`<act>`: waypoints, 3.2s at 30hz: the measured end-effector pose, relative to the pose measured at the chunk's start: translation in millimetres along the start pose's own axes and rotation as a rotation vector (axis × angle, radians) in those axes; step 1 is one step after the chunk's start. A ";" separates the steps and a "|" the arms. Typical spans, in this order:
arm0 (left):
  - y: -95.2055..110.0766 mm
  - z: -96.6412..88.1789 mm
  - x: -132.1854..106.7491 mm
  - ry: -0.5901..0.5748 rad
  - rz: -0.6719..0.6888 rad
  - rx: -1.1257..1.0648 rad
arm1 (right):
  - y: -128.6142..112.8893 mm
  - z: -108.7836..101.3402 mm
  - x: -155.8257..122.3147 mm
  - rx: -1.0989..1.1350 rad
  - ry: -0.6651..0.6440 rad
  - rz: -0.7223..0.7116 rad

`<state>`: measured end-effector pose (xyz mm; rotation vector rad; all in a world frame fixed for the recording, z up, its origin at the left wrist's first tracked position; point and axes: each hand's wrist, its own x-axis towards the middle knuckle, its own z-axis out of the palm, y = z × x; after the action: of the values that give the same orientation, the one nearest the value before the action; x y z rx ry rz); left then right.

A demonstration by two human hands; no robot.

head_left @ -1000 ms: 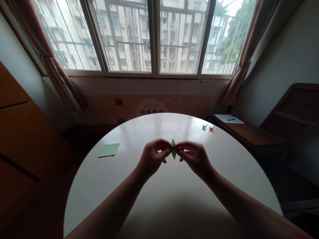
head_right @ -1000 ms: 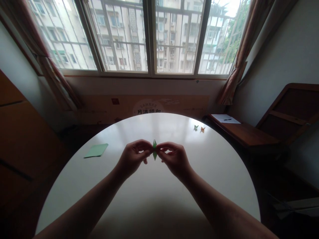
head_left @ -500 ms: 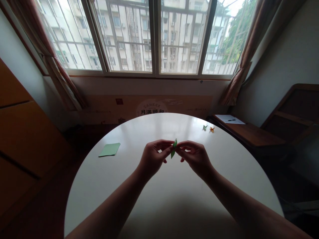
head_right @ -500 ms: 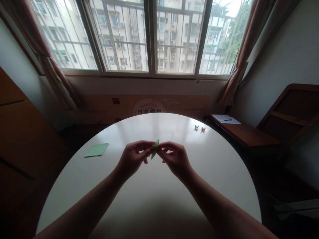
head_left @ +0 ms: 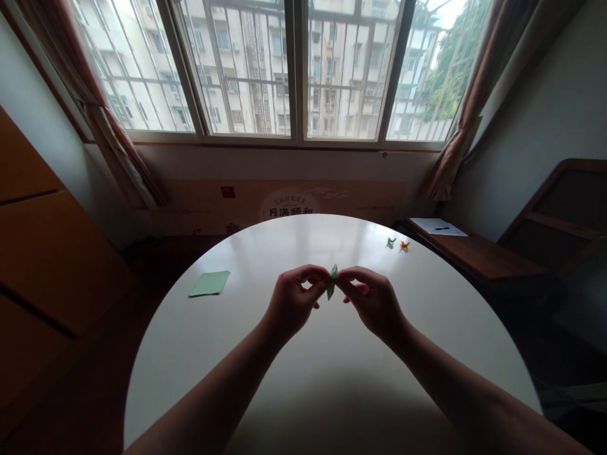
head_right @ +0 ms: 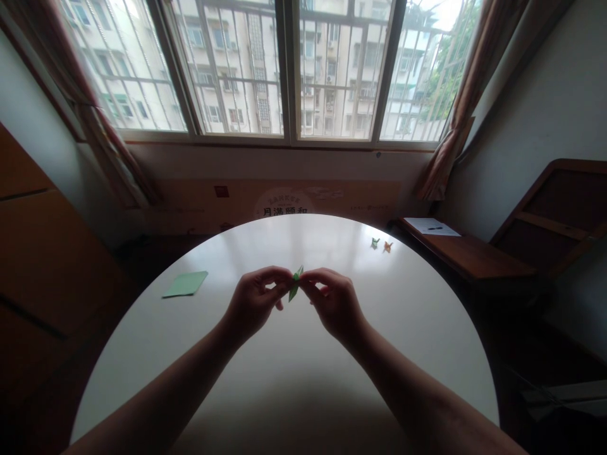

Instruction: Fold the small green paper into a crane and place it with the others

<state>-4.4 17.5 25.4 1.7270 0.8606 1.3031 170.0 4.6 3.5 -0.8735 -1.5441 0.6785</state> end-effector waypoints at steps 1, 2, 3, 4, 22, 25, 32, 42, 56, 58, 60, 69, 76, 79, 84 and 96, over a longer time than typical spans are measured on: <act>-0.4 0.1 0.3 0.001 -0.002 0.000 | 0.1 0.2 -0.2 -0.010 -0.002 -0.015; -0.7 0.3 0.7 0.000 -0.007 -0.002 | 0.1 0.5 -0.5 -0.018 -0.003 -0.029; -1.0 0.5 1.0 -0.001 -0.012 -0.009 | -0.1 0.8 -0.7 -0.026 -0.004 -0.039; -1.1 0.8 1.4 -0.001 -0.019 -0.021 | -0.5 1.1 -1.0 -0.037 -0.002 -0.047; 0.7 8.5 0.5 0.102 -0.081 -0.166 | -1.5 7.0 -3.1 0.091 0.086 0.022; 0.5 8.8 -0.1 0.102 -0.096 -0.174 | -2.6 7.7 -2.4 0.130 0.086 0.047; -1.1 10.1 -0.2 0.116 -0.119 -0.173 | -3.6 8.9 -0.7 0.248 0.122 0.159; 0.5 8.6 0.2 0.128 -0.074 -0.097 | -0.6 7.3 1.8 0.340 0.018 0.236; -4.6 4.3 1.1 0.065 -0.039 -0.003 | 0.8 6.2 3.0 0.348 0.025 0.307; -3.5 4.3 0.7 0.066 -0.038 -0.006 | 0.7 6.0 2.7 0.341 0.019 0.303; -1.6 4.3 0.2 0.067 -0.040 -0.014 | 0.6 5.9 2.3 0.338 0.016 0.283; 2.7 4.7 0.1 0.059 -0.001 -0.073 | -8.2 4.9 1.3 0.299 0.045 0.158; 6.7 3.3 0.7 -0.001 0.008 -0.144 | -13.3 3.2 1.7 0.268 0.042 0.045; 9.6 3.1 0.3 0.020 0.026 -0.117 | -13.9 3.1 1.3 0.241 0.031 0.031; 11.7 3.5 -1.7 0.059 0.058 -0.072 | -14.6 4.1 0.5 0.238 0.020 0.020; 14.9 6.7 -2.2 0.143 0.031 -0.052 | -11.6 6.1 -0.8 0.205 0.047 0.056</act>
<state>2.4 7.5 36.6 1.6273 0.8755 1.4717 162.2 -2.2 11.7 -0.7752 -1.3854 0.8353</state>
